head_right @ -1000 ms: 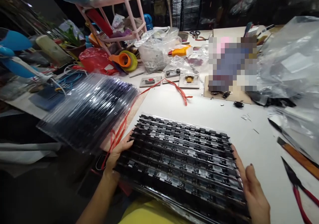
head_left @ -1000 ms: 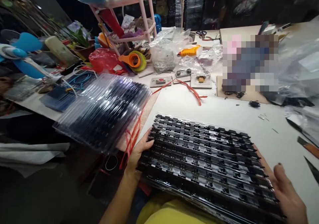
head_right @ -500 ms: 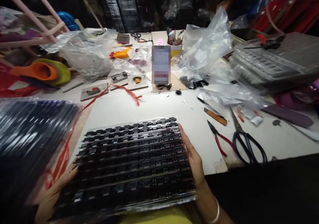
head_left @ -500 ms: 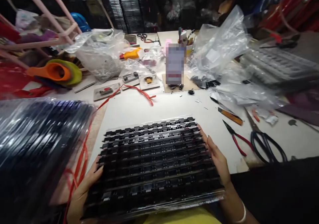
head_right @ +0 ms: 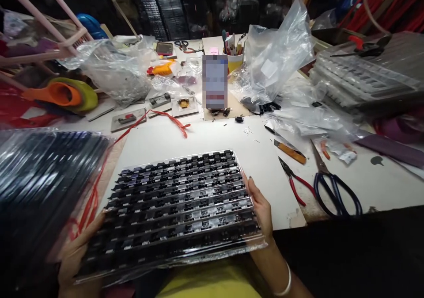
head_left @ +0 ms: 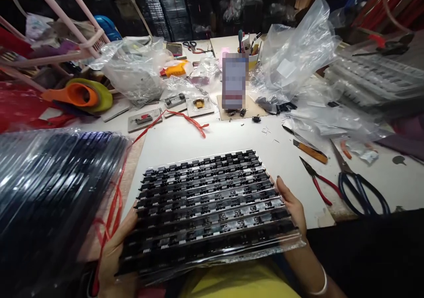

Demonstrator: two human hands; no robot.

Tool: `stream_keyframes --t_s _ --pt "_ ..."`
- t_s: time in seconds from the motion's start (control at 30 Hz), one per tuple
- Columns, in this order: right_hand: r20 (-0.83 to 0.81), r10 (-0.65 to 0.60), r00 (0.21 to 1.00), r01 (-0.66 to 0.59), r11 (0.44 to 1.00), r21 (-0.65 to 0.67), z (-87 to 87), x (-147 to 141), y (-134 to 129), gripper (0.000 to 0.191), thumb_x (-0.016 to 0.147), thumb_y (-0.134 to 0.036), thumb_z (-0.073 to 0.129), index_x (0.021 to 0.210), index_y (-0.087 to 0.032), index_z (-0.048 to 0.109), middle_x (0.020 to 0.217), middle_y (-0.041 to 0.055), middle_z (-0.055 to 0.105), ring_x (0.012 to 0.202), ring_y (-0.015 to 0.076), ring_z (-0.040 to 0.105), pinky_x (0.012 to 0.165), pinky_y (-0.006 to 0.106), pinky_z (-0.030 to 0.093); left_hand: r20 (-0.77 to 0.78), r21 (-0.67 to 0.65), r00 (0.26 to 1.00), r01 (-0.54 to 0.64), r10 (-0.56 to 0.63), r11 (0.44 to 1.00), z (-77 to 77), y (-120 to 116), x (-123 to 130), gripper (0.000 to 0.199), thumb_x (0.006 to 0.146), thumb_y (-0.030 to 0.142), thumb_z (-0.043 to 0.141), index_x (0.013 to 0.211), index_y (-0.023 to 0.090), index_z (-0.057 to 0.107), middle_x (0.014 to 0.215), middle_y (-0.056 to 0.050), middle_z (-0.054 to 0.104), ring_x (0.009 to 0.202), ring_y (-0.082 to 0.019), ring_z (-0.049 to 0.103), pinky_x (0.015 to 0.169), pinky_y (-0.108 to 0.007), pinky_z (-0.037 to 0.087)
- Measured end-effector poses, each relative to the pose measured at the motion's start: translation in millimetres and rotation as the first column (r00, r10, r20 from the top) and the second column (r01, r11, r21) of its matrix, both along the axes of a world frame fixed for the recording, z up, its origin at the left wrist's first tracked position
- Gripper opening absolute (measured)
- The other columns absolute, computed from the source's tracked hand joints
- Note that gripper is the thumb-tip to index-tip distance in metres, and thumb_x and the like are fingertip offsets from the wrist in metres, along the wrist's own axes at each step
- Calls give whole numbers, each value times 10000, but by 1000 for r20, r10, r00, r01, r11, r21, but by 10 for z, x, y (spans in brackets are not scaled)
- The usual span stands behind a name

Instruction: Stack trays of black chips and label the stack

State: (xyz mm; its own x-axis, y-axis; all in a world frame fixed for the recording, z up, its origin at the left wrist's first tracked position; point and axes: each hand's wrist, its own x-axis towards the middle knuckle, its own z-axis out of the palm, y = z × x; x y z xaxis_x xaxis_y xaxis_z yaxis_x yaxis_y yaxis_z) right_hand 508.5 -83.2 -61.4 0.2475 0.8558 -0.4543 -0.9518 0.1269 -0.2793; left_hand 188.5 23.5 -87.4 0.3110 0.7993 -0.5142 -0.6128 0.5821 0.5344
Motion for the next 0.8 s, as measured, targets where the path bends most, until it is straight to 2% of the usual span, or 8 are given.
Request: stream_keyframes --t_s 0.07,0.13,0.23,0.3,0.47,0.63,0.73,0.8 --pt "-14 92 996 -93 994 -52 12 -34 5 281 913 -302 501 1124 -202 658 1113 39 685 1112 209 593 982 407 451 -21 -48 1000 4 -5 999 -12 -27 -14 483 866 108 448 1309 287 518 1053 13 714 1109 -204 595 982 -356 463" --pt "24 128 992 -124 984 -132 14 -54 6 224 868 -294 576 1019 -193 707 1012 38 719 1054 230 628 968 415 469 -102 -62 994 -42 35 997 -2 -56 0 492 829 98 505 1281 287 548 1039 5 718 1063 -221 623 960 -357 482" --pt "184 37 982 12 966 -257 -14 -54 -1 142 814 -260 645 920 -227 733 910 -13 737 984 205 660 949 362 494 -218 -13 970 -116 111 993 44 -81 73 544 784 69 565 1283 285 544 999 4 729 987 -231 658 935 -353 502" --pt "290 -2 957 95 947 -305 -52 -47 -13 156 793 -244 662 933 -241 731 924 -34 734 954 184 670 927 320 510 -255 -3 960 -122 117 993 80 -81 132 574 771 69 585 1303 276 525 1007 -3 727 972 -237 664 928 -361 508" --pt "441 13 897 137 942 -306 -145 -37 -51 323 670 -177 747 980 -263 721 1006 -62 717 905 150 680 880 235 523 -249 -25 967 -56 48 998 139 -58 205 606 778 102 594 1346 275 471 1074 -17 708 1008 -242 650 935 -378 504" --pt "572 43 819 166 937 -308 -217 12 -122 442 586 -179 785 1012 -270 714 1119 -48 680 1067 191 618 969 270 466 -284 -9 956 -87 81 996 213 -78 291 572 769 90 603 1315 233 505 995 -29 729 921 -243 683 883 -375 536" --pt "640 91 763 164 930 -329 -373 111 -222 482 575 -110 769 1021 -285 711 1184 -65 646 1183 197 537 1031 259 398 -287 2 955 -81 78 997 291 -91 356 531 781 86 586 1296 198 523 961 -42 733 888 -243 692 850 -370 550" --pt "623 108 775 114 945 -306 -493 177 -270 476 585 -81 752 1006 -300 714 1181 -88 644 1218 174 504 1047 220 360 -253 -19 965 -82 75 996 327 -90 347 490 805 112 559 1291 169 524 959 -61 731 880 -247 693 831 -376 555"
